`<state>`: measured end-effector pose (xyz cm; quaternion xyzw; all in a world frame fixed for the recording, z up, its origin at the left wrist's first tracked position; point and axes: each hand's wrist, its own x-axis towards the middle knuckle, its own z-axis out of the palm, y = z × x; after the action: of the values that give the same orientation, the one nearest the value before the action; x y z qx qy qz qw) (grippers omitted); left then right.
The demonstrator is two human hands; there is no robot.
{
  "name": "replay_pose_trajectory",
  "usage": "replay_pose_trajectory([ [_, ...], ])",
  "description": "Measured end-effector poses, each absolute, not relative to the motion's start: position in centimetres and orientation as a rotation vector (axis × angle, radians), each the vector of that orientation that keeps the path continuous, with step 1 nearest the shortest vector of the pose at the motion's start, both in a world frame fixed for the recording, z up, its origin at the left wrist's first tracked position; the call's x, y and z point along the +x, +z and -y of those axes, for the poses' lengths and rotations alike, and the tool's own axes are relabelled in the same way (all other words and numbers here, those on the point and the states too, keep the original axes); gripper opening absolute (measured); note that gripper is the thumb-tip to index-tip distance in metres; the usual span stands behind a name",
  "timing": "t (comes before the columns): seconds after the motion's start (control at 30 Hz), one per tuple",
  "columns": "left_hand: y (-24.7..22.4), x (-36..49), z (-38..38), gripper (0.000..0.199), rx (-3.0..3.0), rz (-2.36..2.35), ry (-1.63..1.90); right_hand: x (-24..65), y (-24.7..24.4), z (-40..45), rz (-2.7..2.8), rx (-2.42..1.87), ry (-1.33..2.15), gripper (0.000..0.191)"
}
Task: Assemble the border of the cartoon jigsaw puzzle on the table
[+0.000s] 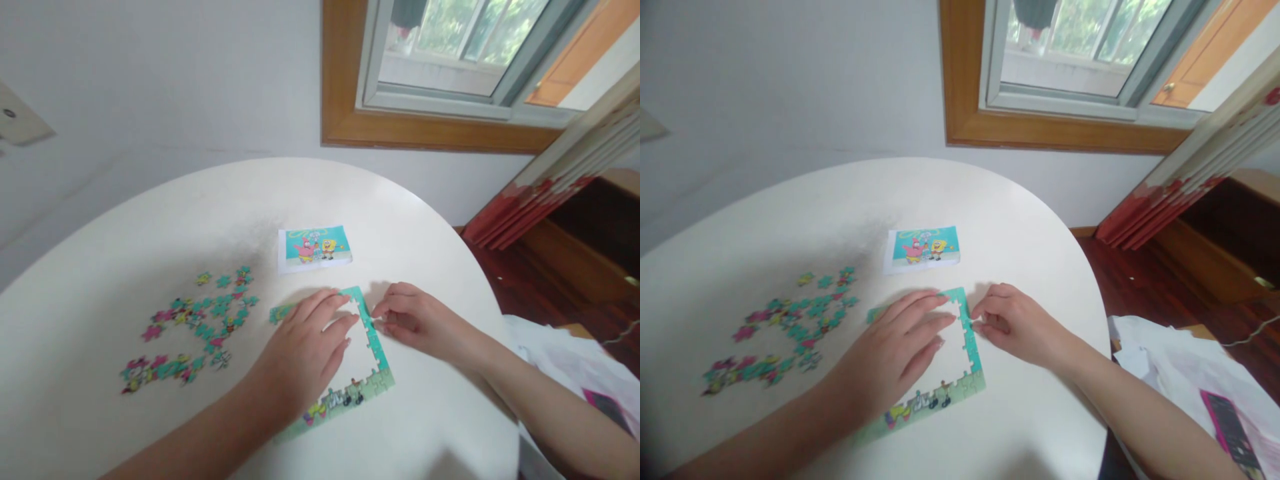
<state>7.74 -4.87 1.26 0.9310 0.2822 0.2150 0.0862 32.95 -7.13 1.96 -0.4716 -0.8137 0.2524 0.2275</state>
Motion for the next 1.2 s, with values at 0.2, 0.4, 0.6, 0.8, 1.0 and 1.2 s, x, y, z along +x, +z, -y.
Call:
replay_pose_trajectory([
  [0.2, 0.8, 7.6, 3.9, 0.037, 2.810, -0.849, 0.523, 33.0, 1.6, 7.1, 2.208, -1.295, 0.697, 0.019],
  [0.4, 0.8, 7.2, 2.3, 0.040, 2.876, -0.794, 0.491, 32.1, 1.4, 6.9, 2.111, -1.457, 0.620, 0.023],
  [0.6, 1.0, 7.3, 0.9, 0.041, 2.953, -0.643, 0.433, 30.4, 1.8, 7.1, 2.135, -1.623, 0.518, 0.030],
  [0.8, 0.8, 7.4, 0.9, 0.042, 2.939, -0.616, 0.362, 28.8, 2.1, 7.6, 2.157, -1.888, 0.314, 0.035],
  [1.0, 0.9, 7.4, 1.0, 0.044, 2.946, -0.616, 0.280, 27.4, 2.1, 8.5, 2.089, -2.036, 0.186, 0.024],
  [1.2, 0.9, 7.4, 1.1, 0.043, 2.938, -0.657, 0.252, 26.2, 2.0, 9.0, 1.994, -2.142, 0.158, 0.016],
])
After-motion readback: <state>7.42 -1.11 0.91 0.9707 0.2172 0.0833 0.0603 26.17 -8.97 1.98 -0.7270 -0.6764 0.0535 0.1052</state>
